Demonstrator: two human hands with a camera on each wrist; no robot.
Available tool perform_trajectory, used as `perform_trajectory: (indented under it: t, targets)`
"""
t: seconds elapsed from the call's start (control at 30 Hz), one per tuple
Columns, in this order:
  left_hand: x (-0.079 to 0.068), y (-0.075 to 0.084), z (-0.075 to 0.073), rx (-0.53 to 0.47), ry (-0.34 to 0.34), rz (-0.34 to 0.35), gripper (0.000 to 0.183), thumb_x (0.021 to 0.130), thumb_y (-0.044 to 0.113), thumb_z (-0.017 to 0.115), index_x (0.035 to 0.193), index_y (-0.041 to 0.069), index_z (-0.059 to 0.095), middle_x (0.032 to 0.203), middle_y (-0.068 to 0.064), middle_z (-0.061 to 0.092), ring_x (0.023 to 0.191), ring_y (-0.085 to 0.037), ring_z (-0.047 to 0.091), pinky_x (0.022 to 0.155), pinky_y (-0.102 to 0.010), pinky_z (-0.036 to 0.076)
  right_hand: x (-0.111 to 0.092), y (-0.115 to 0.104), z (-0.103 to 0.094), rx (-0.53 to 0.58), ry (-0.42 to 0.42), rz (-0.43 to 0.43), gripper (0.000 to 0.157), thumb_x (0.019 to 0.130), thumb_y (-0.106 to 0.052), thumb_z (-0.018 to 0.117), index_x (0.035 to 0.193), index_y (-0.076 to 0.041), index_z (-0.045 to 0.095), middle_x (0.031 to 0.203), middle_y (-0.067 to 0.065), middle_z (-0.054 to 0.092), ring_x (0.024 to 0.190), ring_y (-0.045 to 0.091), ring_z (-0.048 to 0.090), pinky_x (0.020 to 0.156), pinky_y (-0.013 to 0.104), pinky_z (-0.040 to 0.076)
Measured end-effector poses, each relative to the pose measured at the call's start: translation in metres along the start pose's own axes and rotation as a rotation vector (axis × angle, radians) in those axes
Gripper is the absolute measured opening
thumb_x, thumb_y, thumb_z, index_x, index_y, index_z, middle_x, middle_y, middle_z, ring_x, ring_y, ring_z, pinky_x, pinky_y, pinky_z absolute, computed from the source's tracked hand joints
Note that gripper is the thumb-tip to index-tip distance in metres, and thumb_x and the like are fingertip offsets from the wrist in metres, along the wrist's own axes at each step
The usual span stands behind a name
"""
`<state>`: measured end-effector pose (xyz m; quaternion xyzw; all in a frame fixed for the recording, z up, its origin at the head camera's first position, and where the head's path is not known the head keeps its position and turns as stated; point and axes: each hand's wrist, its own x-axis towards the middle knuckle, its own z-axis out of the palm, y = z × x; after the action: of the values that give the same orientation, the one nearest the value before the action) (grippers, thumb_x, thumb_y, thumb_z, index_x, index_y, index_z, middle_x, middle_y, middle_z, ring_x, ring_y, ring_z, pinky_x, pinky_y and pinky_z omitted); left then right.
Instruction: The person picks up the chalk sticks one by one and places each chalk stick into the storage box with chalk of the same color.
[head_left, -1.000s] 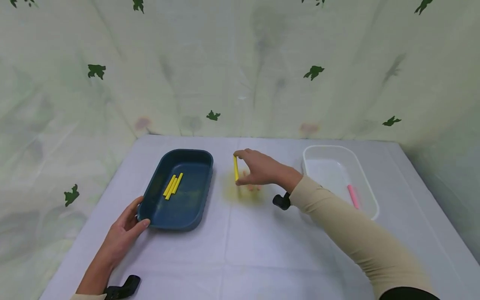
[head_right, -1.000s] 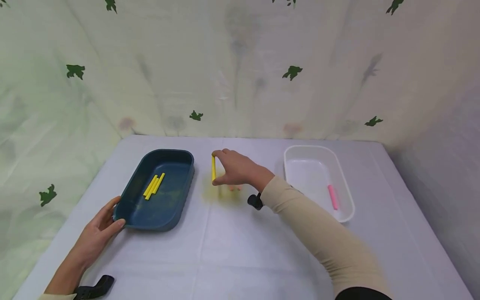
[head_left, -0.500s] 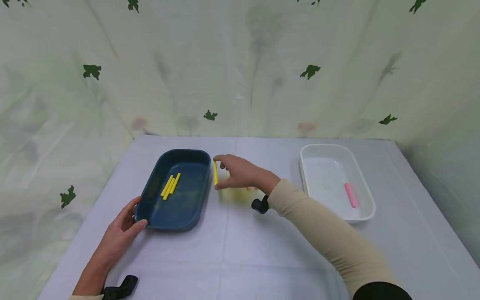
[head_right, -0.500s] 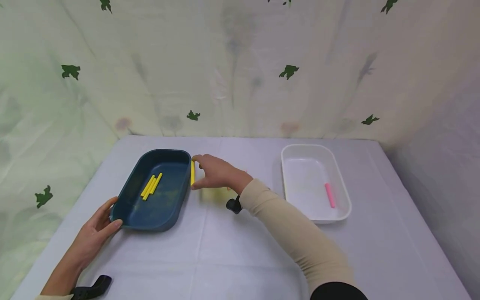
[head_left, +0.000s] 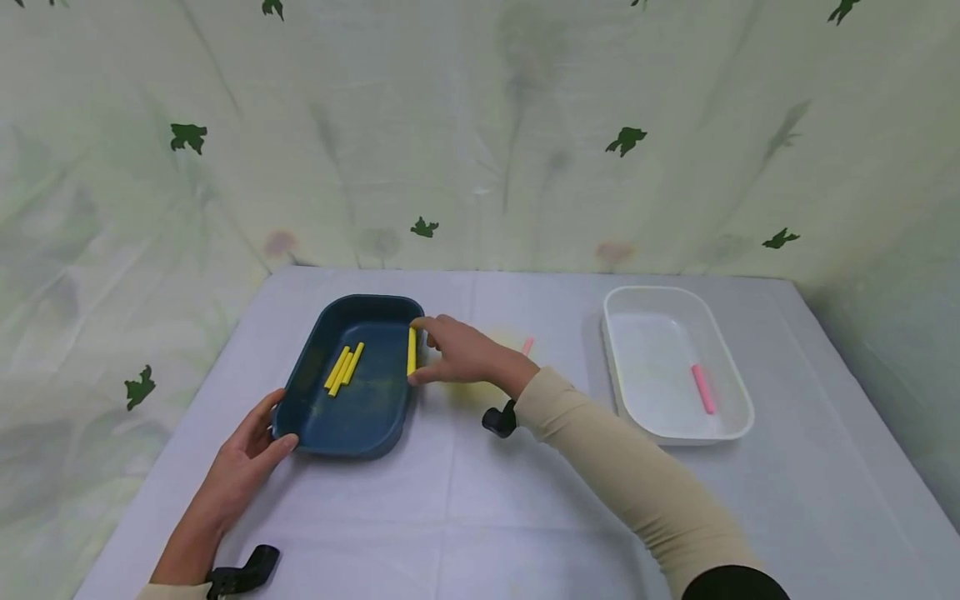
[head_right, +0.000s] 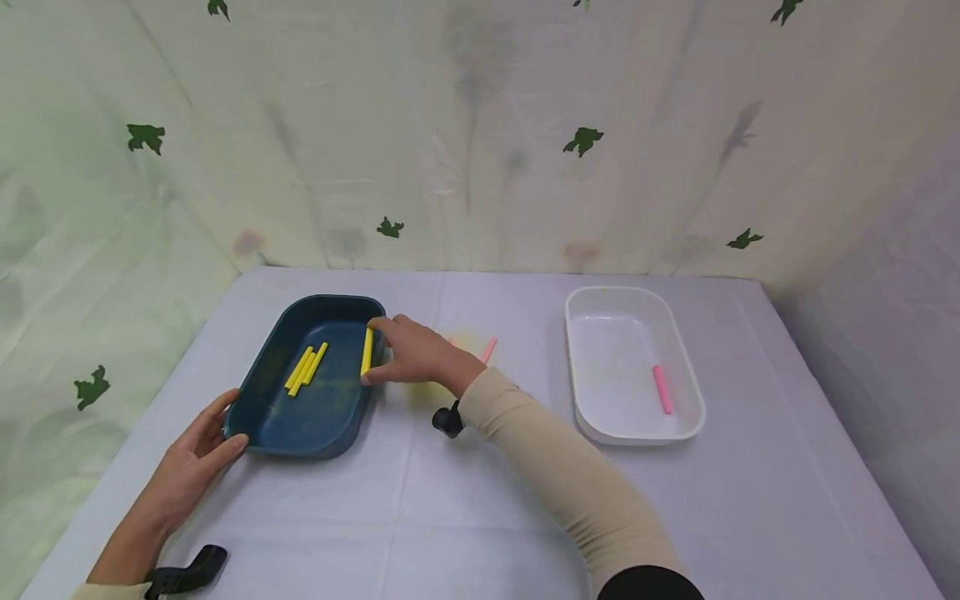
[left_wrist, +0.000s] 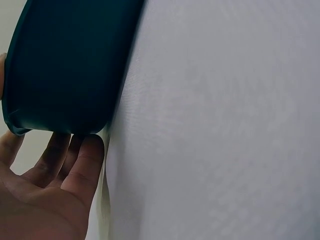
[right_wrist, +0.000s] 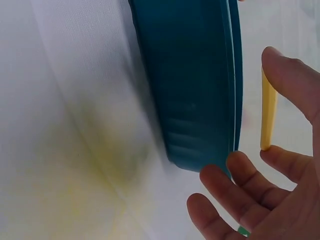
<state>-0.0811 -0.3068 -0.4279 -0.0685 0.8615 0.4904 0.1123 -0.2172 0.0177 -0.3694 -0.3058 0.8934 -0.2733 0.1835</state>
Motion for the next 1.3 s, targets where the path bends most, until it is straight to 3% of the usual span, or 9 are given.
perform_trajectory:
  t: [0.47, 0.7, 0.9, 1.3]
  targets:
    - [-0.003, -0.001, 0.0, 0.011, 0.005, -0.028, 0.082, 0.1, 0.042, 0.057, 0.16, 0.035, 0.003, 0.168, -0.016, -0.001, 0.152, -0.047, 0.012, 0.1, -0.006, 0.034, 0.011, 0.0, 0.014, 0.017, 0.001, 0.008, 0.084, 0.088, -0.047, 0.072, 0.154, -0.013, 0.033, 0.135, 0.01, 0.056, 0.12, 0.022, 0.06, 0.094, 0.033, 0.052]
    - [0.0, -0.001, 0.0, -0.003, 0.003, 0.029, 0.078, 0.101, 0.037, 0.057, 0.16, 0.034, 0.006, 0.167, -0.019, 0.004, 0.15, -0.049, 0.015, 0.091, 0.001, 0.034, 0.014, 0.005, 0.017, 0.025, -0.003, 0.024, 0.084, 0.089, -0.044, 0.072, 0.154, -0.011, 0.032, 0.142, 0.009, 0.054, 0.122, 0.021, 0.06, 0.099, 0.035, 0.051]
    - [0.0, -0.002, 0.001, -0.007, 0.009, 0.031, 0.079, 0.101, 0.035, 0.057, 0.161, 0.032, 0.006, 0.167, -0.02, 0.006, 0.15, -0.049, 0.017, 0.09, 0.001, 0.034, 0.017, 0.004, 0.017, 0.053, -0.009, 0.041, 0.084, 0.089, -0.044, 0.071, 0.155, -0.01, 0.031, 0.144, 0.009, 0.053, 0.124, 0.022, 0.06, 0.1, 0.035, 0.051]
    - [0.0, -0.002, 0.0, -0.016, 0.001, 0.034, 0.078, 0.101, 0.036, 0.057, 0.16, 0.032, 0.006, 0.167, -0.019, 0.005, 0.151, -0.048, 0.016, 0.091, 0.0, 0.034, 0.019, 0.007, 0.022, 0.105, -0.018, 0.124, 0.09, 0.087, -0.052, 0.071, 0.156, -0.018, 0.025, 0.135, 0.008, 0.06, 0.121, 0.018, 0.059, 0.1, 0.035, 0.051]
